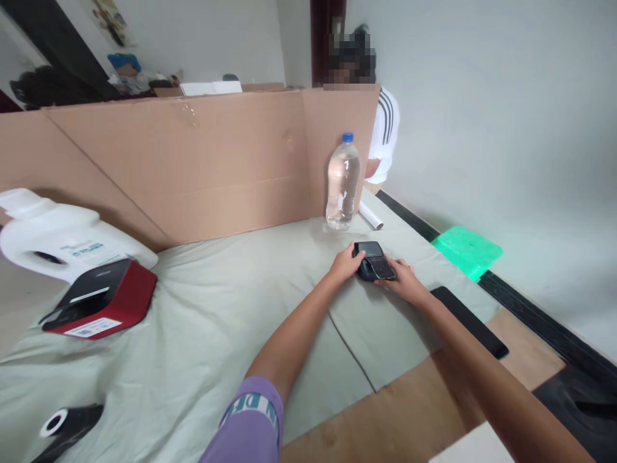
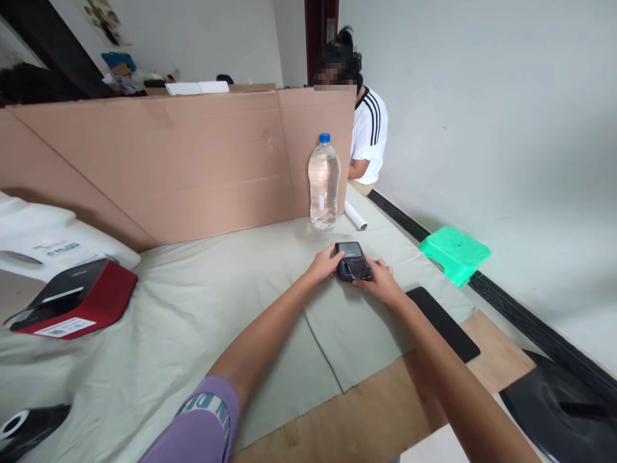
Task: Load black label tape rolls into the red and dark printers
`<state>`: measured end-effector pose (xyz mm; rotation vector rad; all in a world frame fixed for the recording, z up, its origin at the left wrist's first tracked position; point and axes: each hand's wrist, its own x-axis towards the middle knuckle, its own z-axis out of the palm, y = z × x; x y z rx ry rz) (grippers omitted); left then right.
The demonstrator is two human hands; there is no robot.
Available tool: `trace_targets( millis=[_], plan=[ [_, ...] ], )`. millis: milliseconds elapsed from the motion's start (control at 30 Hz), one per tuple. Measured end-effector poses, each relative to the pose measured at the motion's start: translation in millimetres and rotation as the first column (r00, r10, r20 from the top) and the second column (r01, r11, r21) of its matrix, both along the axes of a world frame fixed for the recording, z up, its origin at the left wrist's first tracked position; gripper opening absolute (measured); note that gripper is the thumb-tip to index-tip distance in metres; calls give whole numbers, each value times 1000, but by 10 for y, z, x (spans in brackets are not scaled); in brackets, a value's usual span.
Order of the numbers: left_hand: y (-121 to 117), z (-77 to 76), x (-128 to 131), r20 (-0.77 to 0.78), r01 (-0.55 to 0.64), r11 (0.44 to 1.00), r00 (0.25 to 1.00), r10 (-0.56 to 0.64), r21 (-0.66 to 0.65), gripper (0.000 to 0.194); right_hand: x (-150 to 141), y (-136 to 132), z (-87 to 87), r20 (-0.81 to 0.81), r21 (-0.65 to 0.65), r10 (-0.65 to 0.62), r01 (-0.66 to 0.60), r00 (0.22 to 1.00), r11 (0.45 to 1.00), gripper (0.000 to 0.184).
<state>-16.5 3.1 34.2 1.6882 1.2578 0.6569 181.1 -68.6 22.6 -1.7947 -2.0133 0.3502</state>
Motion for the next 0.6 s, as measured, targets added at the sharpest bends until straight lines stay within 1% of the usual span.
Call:
trace_targets(
  millis=[100, 167, 200, 233, 267, 300, 333, 367, 400, 433, 467, 500, 533, 567, 600],
  plan=[
    [-58, 18, 0, 21, -8, 1000, 1000, 8, -2, 71, 13, -25, 28, 17, -6, -12, 12, 1000, 1000, 74],
    [-158, 72, -142, 16, -20, 1000, 1000, 20, 17, 72, 38, -119, 51, 86, -11, -36, 37, 996, 999, 63],
    [-231, 118, -283, 8, -28, 999, 1000, 28, 38, 72, 55, -193, 55, 146, -12, -59, 61, 988, 998, 57],
    [-323, 178, -482, 0, -44, 997, 999, 44, 69, 71, 69, -285, 53, 212, -12, -60, 64, 975, 998, 52],
    [-436, 255, -744, -12, -64, 993, 998, 65, 102, 68, 69, -390, 46, 277, -10, -73, 79, 958, 997, 49],
    [-571, 346, -1070, -24, -96, 985, 995, 100, 146, 64, 44, -504, 37, 328, -31, -86, 101, 941, 994, 47],
    [-724, 449, -1457, -33, -145, 970, 988, 154, 194, 59, -20, -621, 32, 340, -89, -76, 112, 937, 990, 43],
    [-888, 558, -1898, -46, -206, 951, 974, 222, 233, 54, -134, -732, 35, 322, -185, -20, 83, 947, 979, 39],
    [-1052, 669, -2381, -49, -294, 915, 947, 319, 275, 49, -306, -831, 52, 290, -274, 53, 30, 955, 961, 38],
    [-1208, 775, -2892, -52, -390, 861, 902, 428, 325, 44, -538, -910, 85, 246, -329, 138, -51, 960, 943, 38],
    [-1344, 870, -3412, -50, -503, 765, 822, 567, 402, 39, -829, -962, 134, 202, -352, 215, -134, 955, 926, 36],
    [-1455, 949, -3920, -44, -595, 644, 717, 696, 481, 35, -1170, -984, 195, 165, -346, 281, -211, 945, 914, 33],
    [-1538, 1009, -4396, -42, -659, 532, 607, 794, 532, 34, -1551, -976, 261, 125, -319, 344, -291, 930, 902, 28],
    [-1594, 1047, -4824, -39, -722, 409, 469, 882, 558, 32, -1963, -938, 324, 77, -283, 407, -372, 910, 884, 23],
    [-1628, 1062, -5190, -66, -774, 344, 367, 928, 531, 32, -2395, -876, 378, 15, -218, 475, -461, 880, 860, 19]
  ],
)
